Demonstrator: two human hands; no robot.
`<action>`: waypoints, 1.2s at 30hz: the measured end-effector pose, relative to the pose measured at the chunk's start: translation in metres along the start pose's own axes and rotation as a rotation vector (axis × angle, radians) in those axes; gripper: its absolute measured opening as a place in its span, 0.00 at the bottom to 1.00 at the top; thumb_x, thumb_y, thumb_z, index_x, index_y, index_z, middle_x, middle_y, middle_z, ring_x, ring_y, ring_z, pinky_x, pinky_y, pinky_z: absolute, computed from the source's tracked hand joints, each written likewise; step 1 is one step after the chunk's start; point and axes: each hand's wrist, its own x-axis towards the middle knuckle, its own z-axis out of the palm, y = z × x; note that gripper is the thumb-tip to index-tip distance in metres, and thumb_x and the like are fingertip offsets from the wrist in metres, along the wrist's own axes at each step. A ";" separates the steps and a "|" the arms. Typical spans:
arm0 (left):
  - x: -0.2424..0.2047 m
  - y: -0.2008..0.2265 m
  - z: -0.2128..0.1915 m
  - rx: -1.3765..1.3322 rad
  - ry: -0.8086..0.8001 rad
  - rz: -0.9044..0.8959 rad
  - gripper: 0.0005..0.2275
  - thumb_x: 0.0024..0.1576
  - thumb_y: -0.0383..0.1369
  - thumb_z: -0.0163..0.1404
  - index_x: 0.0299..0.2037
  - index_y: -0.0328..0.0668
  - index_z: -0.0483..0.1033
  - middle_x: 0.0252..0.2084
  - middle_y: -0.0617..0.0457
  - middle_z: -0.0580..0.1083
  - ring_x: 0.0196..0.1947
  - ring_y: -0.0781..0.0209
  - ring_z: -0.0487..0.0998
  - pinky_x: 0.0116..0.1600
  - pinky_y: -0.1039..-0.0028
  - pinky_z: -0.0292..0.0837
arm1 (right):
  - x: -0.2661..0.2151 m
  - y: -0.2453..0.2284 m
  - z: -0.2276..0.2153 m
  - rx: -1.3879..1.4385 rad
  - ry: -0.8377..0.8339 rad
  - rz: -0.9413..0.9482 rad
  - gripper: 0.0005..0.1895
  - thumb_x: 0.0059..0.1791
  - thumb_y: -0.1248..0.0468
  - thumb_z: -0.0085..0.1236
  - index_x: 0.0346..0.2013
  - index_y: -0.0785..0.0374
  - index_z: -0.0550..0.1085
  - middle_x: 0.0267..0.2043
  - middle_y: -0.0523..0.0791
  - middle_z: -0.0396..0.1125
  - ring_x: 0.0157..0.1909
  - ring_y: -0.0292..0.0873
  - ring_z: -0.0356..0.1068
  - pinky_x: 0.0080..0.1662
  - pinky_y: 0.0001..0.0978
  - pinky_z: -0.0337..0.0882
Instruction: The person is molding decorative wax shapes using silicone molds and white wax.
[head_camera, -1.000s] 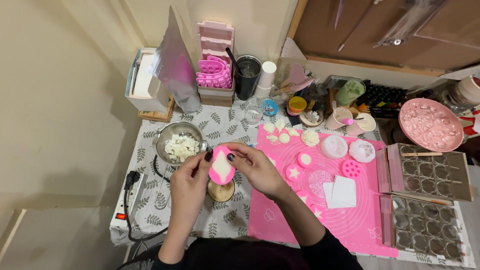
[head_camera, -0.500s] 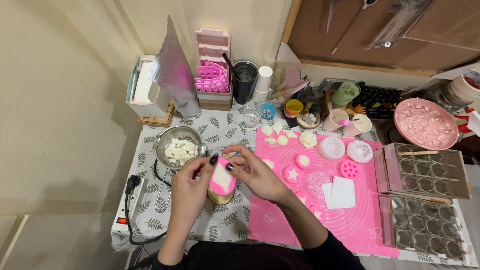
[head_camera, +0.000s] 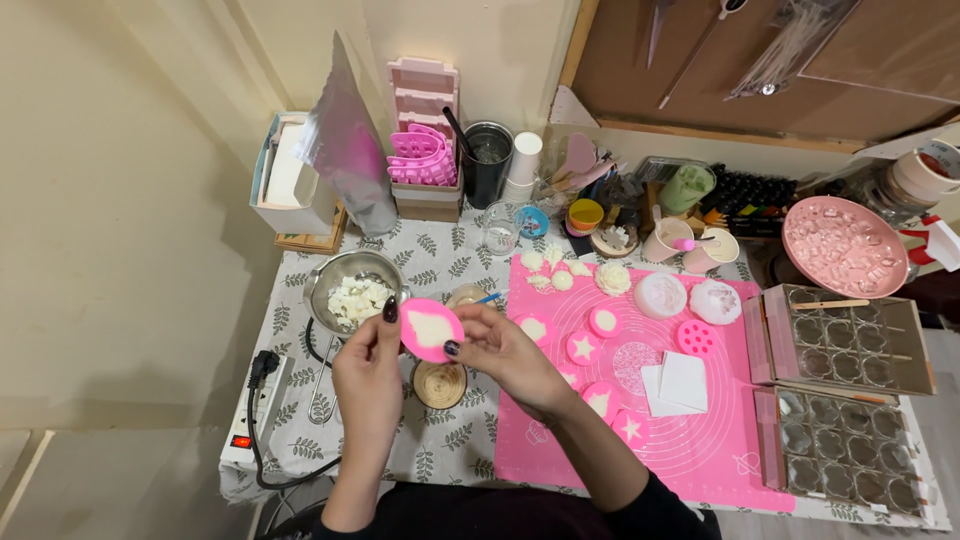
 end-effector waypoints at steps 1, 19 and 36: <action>0.002 -0.005 0.000 -0.001 0.001 -0.001 0.17 0.68 0.40 0.48 0.38 0.30 0.81 0.24 0.60 0.62 0.25 0.72 0.56 0.29 0.79 0.51 | 0.001 0.002 -0.001 -0.001 0.000 0.002 0.23 0.54 0.68 0.53 0.63 0.65 0.63 0.55 0.44 0.70 0.57 0.35 0.69 0.60 0.29 0.68; -0.001 -0.011 -0.007 -0.035 -0.153 -0.065 0.13 0.59 0.36 0.55 0.40 0.28 0.83 0.30 0.54 0.81 0.29 0.73 0.80 0.36 0.81 0.73 | 0.007 0.022 0.010 0.343 0.078 -0.064 0.22 0.55 0.69 0.51 0.64 0.72 0.66 0.58 0.47 0.69 0.60 0.38 0.68 0.64 0.33 0.66; -0.002 -0.033 0.001 -0.112 -0.165 -0.028 0.16 0.64 0.39 0.51 0.43 0.28 0.80 0.30 0.59 0.75 0.30 0.77 0.69 0.34 0.83 0.64 | 0.005 0.019 -0.003 0.258 0.126 -0.014 0.24 0.55 0.66 0.50 0.66 0.68 0.65 0.57 0.47 0.71 0.58 0.38 0.71 0.60 0.33 0.70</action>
